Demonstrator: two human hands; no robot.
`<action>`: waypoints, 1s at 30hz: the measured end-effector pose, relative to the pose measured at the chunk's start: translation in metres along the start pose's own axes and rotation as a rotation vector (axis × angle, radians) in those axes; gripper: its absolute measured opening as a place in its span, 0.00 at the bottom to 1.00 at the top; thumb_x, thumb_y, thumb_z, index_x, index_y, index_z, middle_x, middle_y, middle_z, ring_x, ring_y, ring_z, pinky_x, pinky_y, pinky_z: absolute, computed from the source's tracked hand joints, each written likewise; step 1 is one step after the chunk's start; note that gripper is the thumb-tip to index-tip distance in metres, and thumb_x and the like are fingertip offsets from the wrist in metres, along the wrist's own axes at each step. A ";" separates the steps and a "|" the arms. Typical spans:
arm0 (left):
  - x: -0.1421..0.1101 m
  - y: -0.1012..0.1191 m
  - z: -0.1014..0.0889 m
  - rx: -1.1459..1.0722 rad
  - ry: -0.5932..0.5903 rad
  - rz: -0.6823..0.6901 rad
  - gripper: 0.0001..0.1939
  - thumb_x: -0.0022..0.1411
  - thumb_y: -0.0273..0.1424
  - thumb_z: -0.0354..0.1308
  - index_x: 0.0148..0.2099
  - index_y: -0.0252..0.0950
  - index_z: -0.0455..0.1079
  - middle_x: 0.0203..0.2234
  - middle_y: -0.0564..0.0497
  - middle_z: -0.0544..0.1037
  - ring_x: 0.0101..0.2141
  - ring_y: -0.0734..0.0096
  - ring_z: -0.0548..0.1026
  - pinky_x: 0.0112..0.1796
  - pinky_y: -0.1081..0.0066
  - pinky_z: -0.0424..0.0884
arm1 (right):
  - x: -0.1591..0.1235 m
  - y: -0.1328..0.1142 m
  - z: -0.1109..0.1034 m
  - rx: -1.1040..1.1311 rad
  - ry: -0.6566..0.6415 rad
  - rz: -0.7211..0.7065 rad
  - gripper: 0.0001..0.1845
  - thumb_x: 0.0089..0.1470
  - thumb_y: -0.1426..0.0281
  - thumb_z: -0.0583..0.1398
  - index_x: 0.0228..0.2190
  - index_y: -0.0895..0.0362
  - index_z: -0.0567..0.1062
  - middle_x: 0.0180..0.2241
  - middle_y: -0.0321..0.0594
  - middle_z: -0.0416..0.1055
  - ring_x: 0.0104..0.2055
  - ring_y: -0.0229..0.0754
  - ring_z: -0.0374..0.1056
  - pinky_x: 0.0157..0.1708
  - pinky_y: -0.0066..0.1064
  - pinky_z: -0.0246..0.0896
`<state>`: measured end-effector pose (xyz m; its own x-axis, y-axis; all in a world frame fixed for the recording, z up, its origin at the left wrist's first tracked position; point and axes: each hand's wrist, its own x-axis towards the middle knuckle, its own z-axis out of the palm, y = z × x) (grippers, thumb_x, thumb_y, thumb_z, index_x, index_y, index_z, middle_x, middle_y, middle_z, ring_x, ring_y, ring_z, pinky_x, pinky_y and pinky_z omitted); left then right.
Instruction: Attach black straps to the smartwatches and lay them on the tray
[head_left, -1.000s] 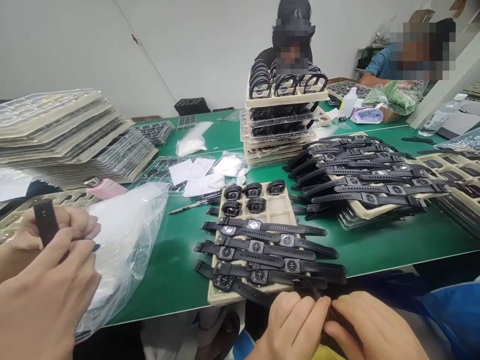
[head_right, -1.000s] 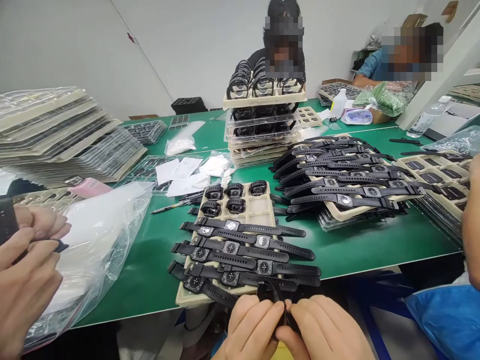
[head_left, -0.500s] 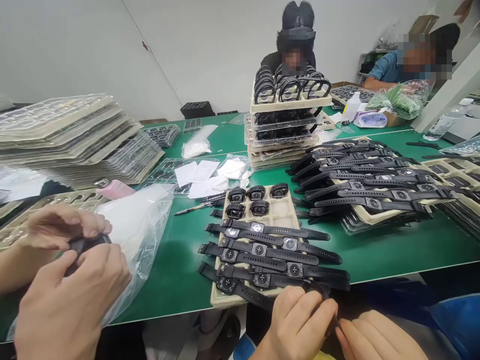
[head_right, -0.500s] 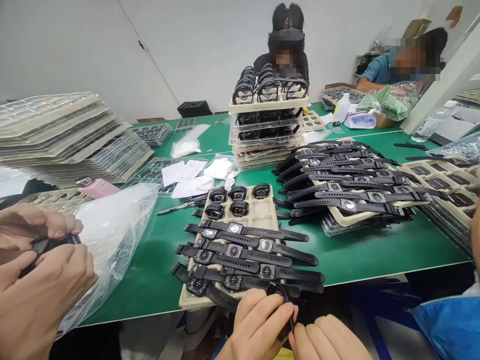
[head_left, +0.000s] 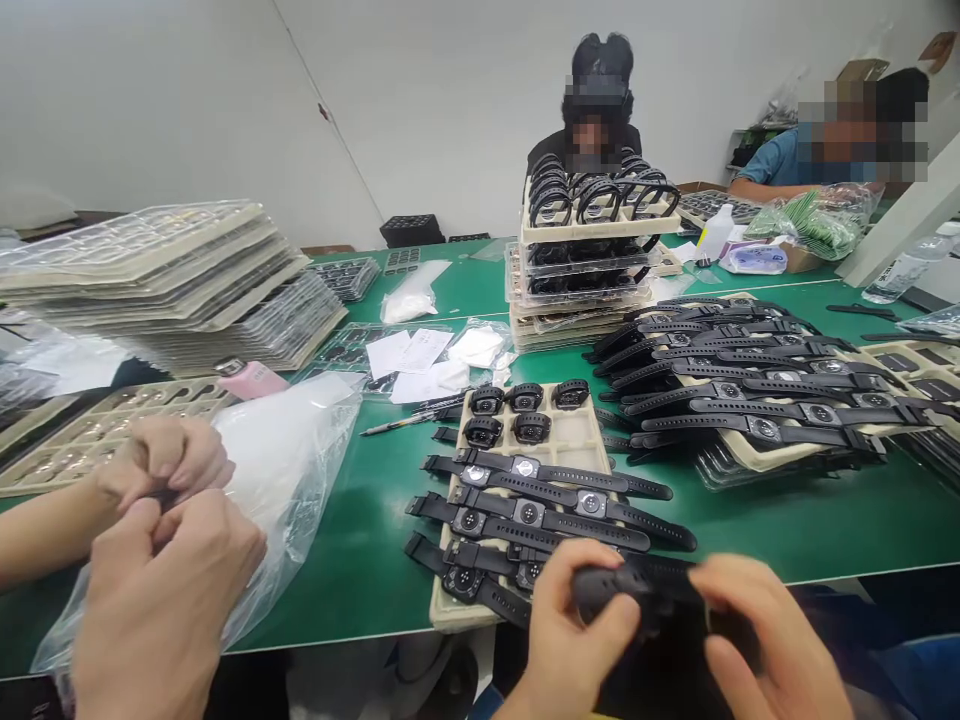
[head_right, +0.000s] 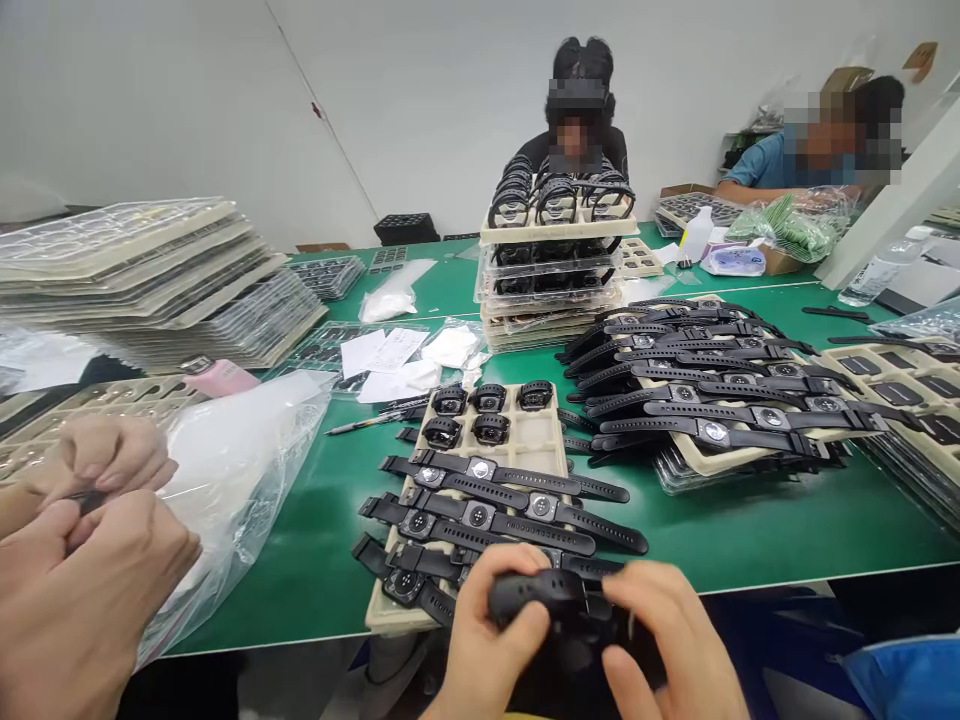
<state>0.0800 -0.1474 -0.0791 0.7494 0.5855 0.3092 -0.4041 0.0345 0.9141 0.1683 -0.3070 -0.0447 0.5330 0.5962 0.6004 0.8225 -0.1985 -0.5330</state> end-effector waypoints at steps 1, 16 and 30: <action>0.000 0.001 -0.002 -0.170 0.018 -0.187 0.15 0.62 0.41 0.73 0.46 0.40 0.76 0.38 0.48 0.79 0.38 0.66 0.77 0.38 0.71 0.75 | 0.004 0.002 0.002 0.046 -0.021 0.056 0.20 0.75 0.54 0.53 0.55 0.53 0.74 0.44 0.49 0.79 0.40 0.45 0.80 0.37 0.29 0.80; 0.004 0.020 -0.013 -0.216 0.107 -0.515 0.20 0.58 0.46 0.76 0.45 0.38 0.82 0.43 0.44 0.85 0.45 0.58 0.82 0.48 0.69 0.78 | 0.013 -0.001 0.026 0.271 -0.124 0.262 0.23 0.63 0.72 0.64 0.59 0.47 0.73 0.42 0.37 0.82 0.39 0.41 0.82 0.40 0.23 0.79; -0.022 0.018 -0.033 0.246 0.253 -0.014 0.07 0.71 0.39 0.63 0.44 0.43 0.78 0.44 0.45 0.78 0.46 0.60 0.77 0.53 0.65 0.75 | 0.125 0.061 0.044 -0.023 -0.383 0.259 0.14 0.67 0.65 0.60 0.51 0.52 0.81 0.45 0.44 0.80 0.42 0.49 0.77 0.46 0.40 0.74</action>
<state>0.0389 -0.1328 -0.0780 0.5879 0.7694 0.2500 -0.2338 -0.1342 0.9630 0.2767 -0.2103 -0.0288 0.6136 0.7681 0.1831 0.6782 -0.3938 -0.6205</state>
